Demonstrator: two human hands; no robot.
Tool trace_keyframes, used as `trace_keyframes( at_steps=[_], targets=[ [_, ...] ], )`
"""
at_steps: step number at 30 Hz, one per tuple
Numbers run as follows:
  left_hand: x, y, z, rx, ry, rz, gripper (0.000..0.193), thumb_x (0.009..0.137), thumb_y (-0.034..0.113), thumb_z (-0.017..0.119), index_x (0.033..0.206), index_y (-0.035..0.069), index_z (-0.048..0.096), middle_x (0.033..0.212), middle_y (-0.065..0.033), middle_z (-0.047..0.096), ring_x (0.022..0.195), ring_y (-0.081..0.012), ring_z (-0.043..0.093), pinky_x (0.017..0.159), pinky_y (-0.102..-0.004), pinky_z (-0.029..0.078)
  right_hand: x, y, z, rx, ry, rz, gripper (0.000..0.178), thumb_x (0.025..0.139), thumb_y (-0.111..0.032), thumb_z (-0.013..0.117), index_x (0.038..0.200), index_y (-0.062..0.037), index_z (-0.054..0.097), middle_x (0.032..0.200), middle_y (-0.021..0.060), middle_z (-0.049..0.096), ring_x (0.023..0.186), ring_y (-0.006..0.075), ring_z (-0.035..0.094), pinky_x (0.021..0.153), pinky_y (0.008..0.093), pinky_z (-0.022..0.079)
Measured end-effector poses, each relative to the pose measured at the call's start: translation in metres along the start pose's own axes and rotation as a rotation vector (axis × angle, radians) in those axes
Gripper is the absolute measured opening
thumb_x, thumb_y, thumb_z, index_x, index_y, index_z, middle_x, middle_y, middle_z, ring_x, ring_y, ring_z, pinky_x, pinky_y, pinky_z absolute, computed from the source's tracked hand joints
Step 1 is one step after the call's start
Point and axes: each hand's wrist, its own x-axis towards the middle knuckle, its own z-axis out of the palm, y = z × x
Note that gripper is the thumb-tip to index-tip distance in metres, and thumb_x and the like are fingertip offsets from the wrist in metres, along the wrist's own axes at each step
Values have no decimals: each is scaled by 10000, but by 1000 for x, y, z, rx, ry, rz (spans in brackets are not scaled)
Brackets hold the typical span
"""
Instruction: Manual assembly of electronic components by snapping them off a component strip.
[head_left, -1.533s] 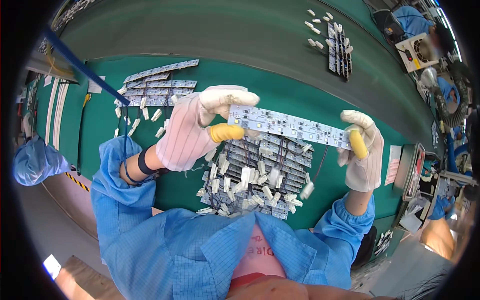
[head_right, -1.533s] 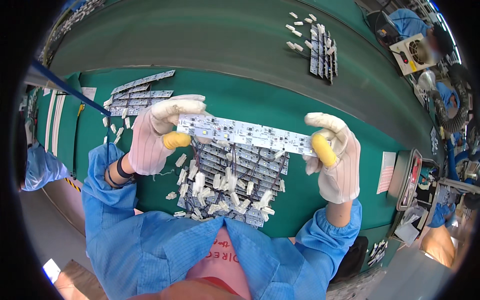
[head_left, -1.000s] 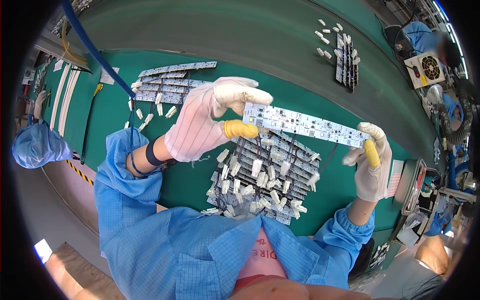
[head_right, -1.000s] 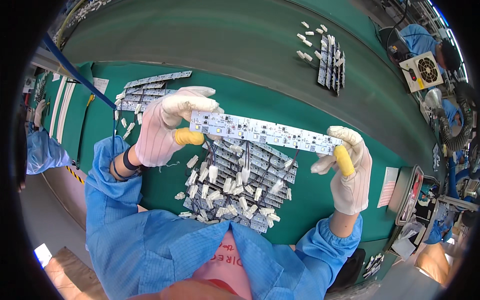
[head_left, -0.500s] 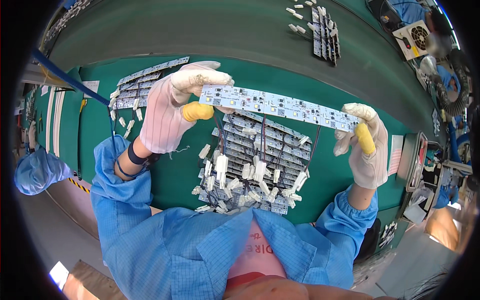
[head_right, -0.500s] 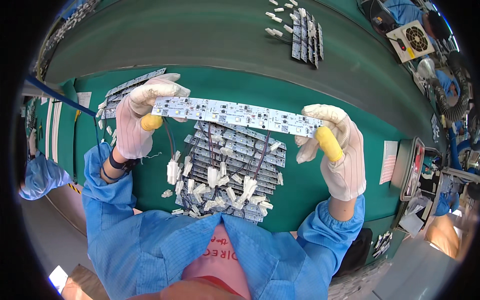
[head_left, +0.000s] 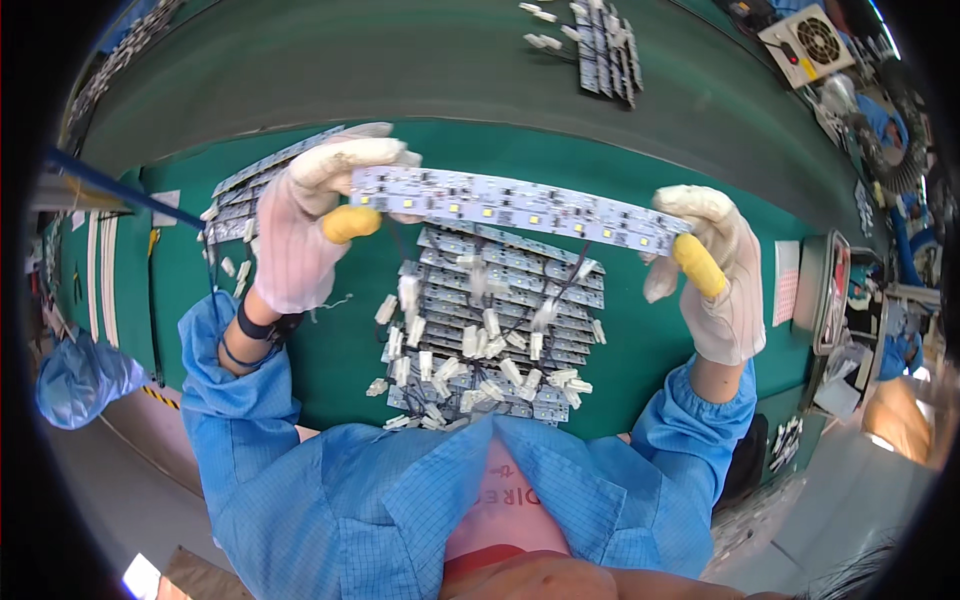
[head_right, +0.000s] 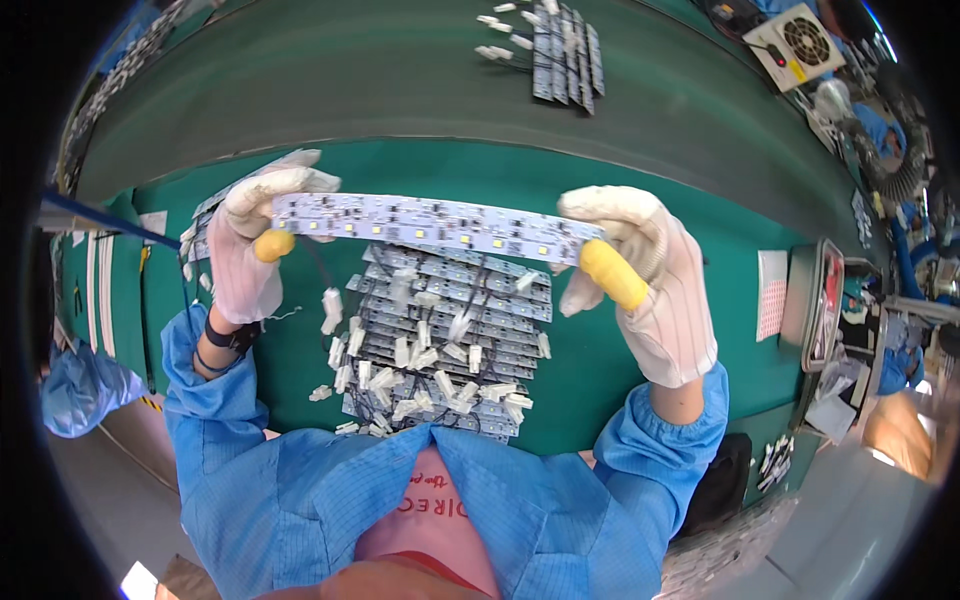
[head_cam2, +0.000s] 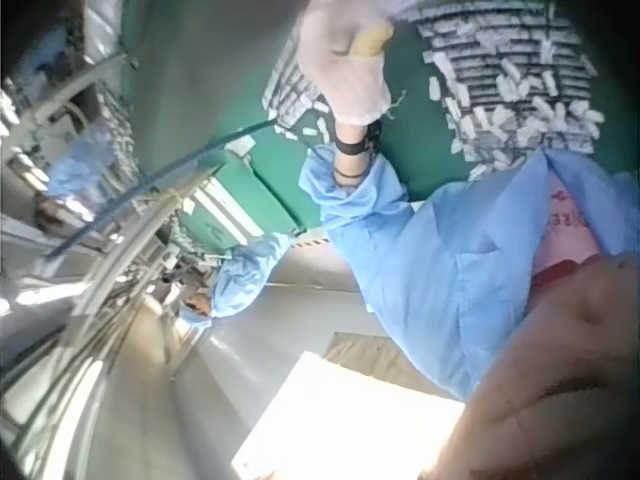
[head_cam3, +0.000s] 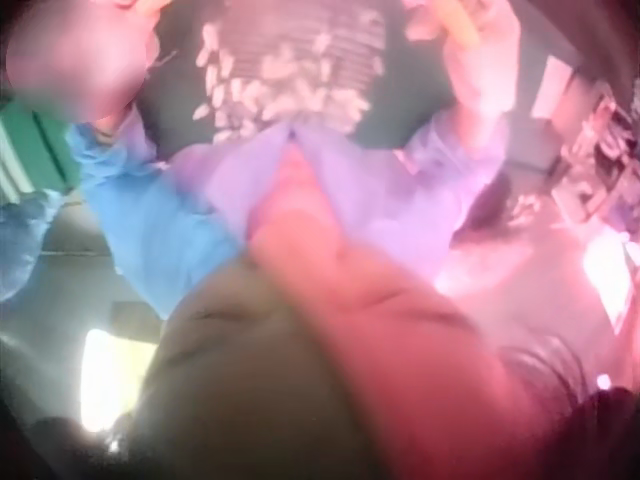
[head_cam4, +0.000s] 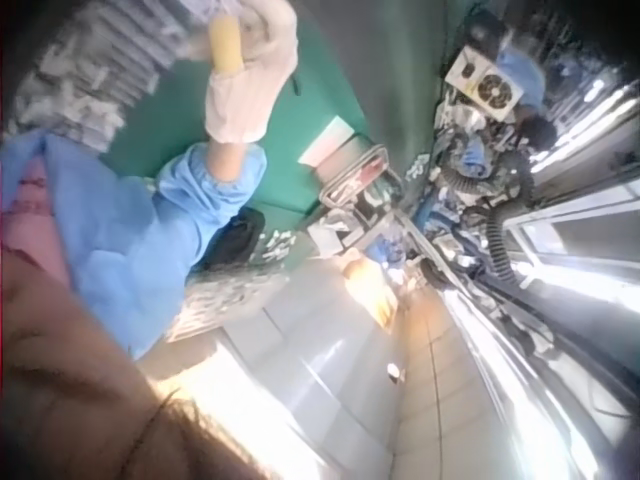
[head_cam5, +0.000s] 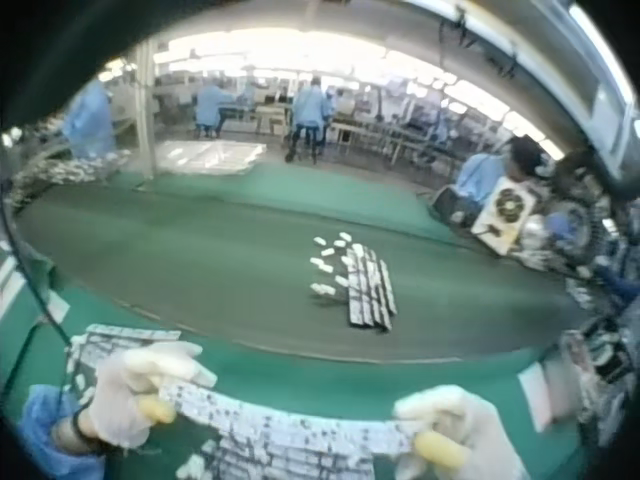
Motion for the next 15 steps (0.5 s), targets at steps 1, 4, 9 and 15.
trace_keyframes(
  at_steps=[1,4,9,15],
  targets=[
    [1,-2,-2,-14,-16,2,537,854,289,718,1261,-20,552,1121,-147,671,971,-190,664,934,-327,478,0,1,-1,-9,18,7,851,724,-691,690,1159,25,539,753,60,604,597,105,583,620,229,472],
    [0,-3,-6,131,2,17,569,851,366,706,1245,-14,551,1170,-169,649,979,-205,661,932,-331,482,-3,2,1,95,-10,43,756,779,-615,693,1167,15,537,789,72,607,597,104,583,607,223,473],
    [3,-11,-7,184,28,80,549,847,374,708,1215,-8,566,1186,-172,639,1057,-218,630,964,-352,467,-4,6,-6,130,-34,4,593,829,-402,739,1180,28,531,948,96,620,627,125,607,585,213,478],
    [10,-2,2,316,85,-141,497,944,405,568,1230,-2,572,1160,-164,658,1089,-214,615,973,-310,445,-4,10,-12,354,-240,20,557,870,-327,712,1257,9,494,1059,136,627,818,155,656,680,259,547]
  ],
)
